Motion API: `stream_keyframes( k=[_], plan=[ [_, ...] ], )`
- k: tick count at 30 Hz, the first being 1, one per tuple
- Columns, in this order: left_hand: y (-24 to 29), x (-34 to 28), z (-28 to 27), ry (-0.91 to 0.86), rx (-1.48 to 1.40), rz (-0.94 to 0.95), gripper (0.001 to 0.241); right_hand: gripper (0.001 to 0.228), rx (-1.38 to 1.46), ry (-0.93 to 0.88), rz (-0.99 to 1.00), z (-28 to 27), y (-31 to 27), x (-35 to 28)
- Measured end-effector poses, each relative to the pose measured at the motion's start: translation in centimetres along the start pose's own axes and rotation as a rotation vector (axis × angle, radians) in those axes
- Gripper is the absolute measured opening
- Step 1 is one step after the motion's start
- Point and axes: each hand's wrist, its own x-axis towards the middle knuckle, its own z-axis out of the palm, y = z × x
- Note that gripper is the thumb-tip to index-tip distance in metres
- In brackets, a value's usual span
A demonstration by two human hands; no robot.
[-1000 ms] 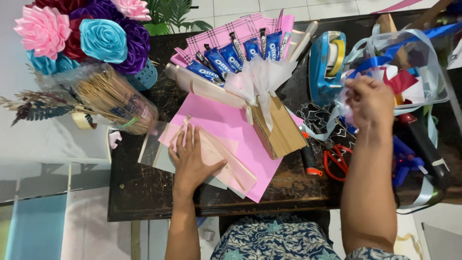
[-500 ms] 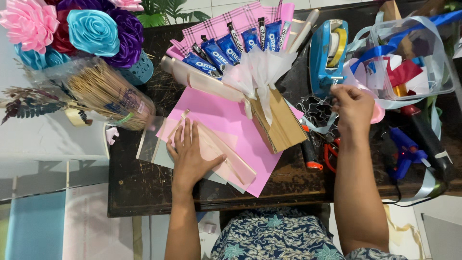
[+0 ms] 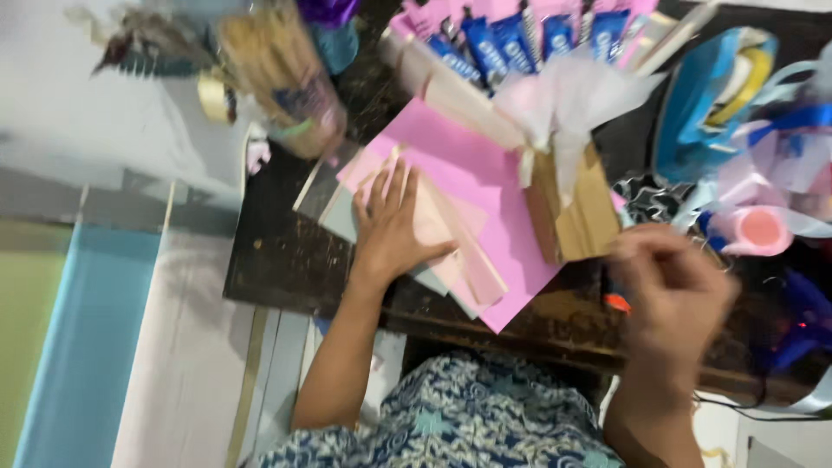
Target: The person cuts a sheet of translucent wrapping paper with a utility knife, then folds and wraps it around a bouquet of Oreo cookies. They secure the wrapping with tape and adjust the folds to complete the presentation.
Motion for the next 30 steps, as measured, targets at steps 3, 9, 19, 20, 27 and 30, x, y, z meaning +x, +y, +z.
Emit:
stream_keyframes(
  k=[3, 9, 19, 20, 27, 30],
  plan=[
    [0.0, 0.1, 0.0, 0.017, -0.007, -0.007, 0.147, 0.019, 0.290, -0.412, 0.092, 6.1, -0.3, -3.0],
    [-0.7, 0.2, 0.8, 0.017, 0.005, 0.013, 0.144, 0.052, 0.303, -0.539, 0.292, 13.6, 3.3, -4.0],
    [-1.2, 0.7, 1.0, 0.017, 0.023, 0.001, 0.095, 0.024, 0.155, -0.530, 0.405, 13.2, 7.2, -4.3],
    [-1.2, 0.8, 0.8, 0.018, 0.012, 0.003, 0.095, 0.025, 0.135, -0.539, 0.409, 13.5, 7.2, -4.0],
    [-1.2, 0.6, 0.3, 0.001, -0.045, 0.006, 0.100, 0.024, -0.059, -0.608, 0.495, 13.8, 1.8, -2.6],
    [-0.8, 0.1, -0.5, -0.020, -0.021, 0.025, 0.126, 0.024, -0.162, -0.634, 0.481, 13.8, 1.6, -2.2]
  ],
)
